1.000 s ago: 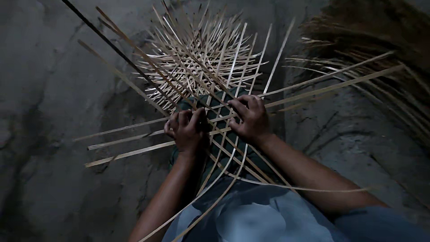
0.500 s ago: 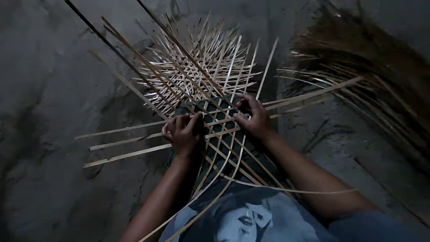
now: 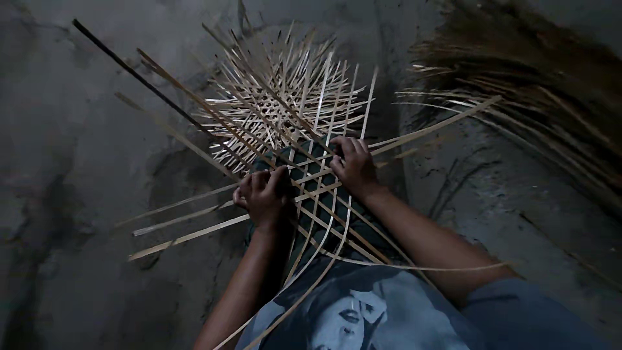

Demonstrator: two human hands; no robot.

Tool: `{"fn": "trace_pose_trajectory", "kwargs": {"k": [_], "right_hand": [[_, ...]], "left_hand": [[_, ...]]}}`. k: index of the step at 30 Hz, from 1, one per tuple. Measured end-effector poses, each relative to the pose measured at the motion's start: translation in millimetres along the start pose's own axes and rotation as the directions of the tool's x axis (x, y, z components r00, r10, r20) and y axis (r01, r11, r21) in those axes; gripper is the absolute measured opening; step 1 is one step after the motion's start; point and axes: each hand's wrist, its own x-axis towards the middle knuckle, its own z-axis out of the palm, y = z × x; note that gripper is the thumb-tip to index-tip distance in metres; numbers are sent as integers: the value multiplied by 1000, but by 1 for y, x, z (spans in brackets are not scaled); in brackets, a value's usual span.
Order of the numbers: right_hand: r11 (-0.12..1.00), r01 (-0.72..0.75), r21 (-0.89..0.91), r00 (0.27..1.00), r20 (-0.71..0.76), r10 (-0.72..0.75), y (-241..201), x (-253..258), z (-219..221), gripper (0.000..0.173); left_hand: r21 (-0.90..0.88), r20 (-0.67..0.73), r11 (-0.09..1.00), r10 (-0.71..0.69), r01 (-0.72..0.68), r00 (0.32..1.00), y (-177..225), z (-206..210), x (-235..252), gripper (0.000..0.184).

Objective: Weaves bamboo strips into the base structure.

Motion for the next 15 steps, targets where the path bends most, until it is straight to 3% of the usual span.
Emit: {"fn": "trace_pose_trajectory", "kwargs": {"k": [3,5,7,10,12,13,14,15], "right_hand": [[1000,-24,16,998,67,23,-3,5,-9,34],[995,-98,32,964,251,87,-8,17,-26,38],[988,-153,6,876,463,133,-10,37,-46,37],[991,-133,-15,767,631,113,-3,71,-57,33],[996,-86,-19,701,709,74,0,88,-55,32],[997,-76,-22,662,746,67,1,94,-53,31],[996,-82,-14,625,778,63,1,99,-51,31],[994,-109,11,590,806,56,2,103,-51,32]], "left_hand": [[-7,-1,1000,7,-7,1000,0,0,1,35],[5,25,1000,23,-24,999,-1,-3,4,31],[22,108,999,26,-28,994,4,-17,11,29],[51,272,997,40,-56,961,23,-49,36,20],[-99,261,989,136,-114,956,35,-55,59,24],[-262,271,961,164,-91,948,40,-51,71,26],[-473,293,881,172,-14,941,44,-42,81,26],[-676,346,726,160,127,925,48,-31,87,25]]}}
